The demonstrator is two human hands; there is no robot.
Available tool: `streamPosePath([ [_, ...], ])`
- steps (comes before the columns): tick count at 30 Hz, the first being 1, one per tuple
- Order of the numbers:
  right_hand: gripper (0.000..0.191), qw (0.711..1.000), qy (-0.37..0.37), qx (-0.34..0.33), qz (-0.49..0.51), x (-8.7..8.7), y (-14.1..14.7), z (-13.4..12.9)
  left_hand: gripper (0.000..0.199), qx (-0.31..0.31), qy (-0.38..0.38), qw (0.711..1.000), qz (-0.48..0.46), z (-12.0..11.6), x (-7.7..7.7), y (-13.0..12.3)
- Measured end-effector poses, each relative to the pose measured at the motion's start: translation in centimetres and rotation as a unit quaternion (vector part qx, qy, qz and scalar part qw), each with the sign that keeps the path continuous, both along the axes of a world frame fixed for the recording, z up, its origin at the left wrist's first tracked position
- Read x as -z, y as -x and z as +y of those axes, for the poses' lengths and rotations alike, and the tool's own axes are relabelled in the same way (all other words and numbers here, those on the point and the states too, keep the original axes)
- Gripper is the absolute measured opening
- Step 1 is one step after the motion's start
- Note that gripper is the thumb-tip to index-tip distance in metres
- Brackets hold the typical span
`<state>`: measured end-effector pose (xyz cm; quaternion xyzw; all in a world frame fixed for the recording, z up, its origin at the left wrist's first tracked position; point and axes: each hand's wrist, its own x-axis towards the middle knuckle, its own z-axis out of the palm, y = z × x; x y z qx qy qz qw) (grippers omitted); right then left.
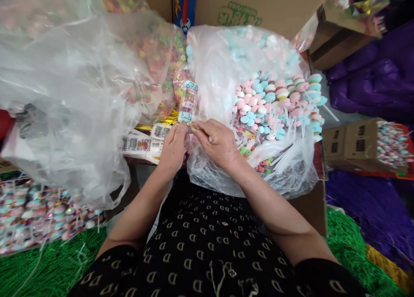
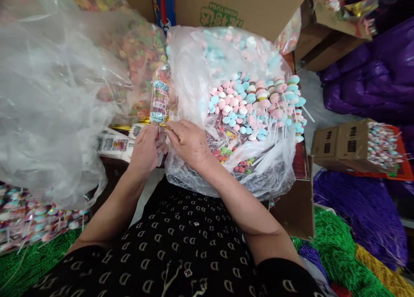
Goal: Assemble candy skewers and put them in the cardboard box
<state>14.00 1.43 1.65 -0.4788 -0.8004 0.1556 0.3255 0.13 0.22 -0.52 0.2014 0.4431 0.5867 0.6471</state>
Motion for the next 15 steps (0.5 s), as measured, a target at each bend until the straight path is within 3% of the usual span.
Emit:
streamPosePath([
  [4,0.021,0.996,0.012,0.05,0.074,0.6,-0.5,-0.5,0.037,0.028,-0.025,0.999,0.03,-0.4,-0.1,-0.6],
  [10,0.022,0.994,0.037,0.072,0.072,0.4,-0.1,-1.2,0.042,0.042,-0.026,0.999,0.014,-0.9,-0.3,-1.6],
  [13,0.018,0.981,0.089,0.059,0.163,0.2,-0.3,-1.4,0.043,0.049,-0.013,0.999,-0.014,-0.8,-1.4,-1.7],
  [15,0.02,0.957,0.147,0.06,0.242,0.2,-0.6,-1.4,0.042,0.088,-0.002,0.995,-0.038,-0.8,-2.2,-1.5],
])
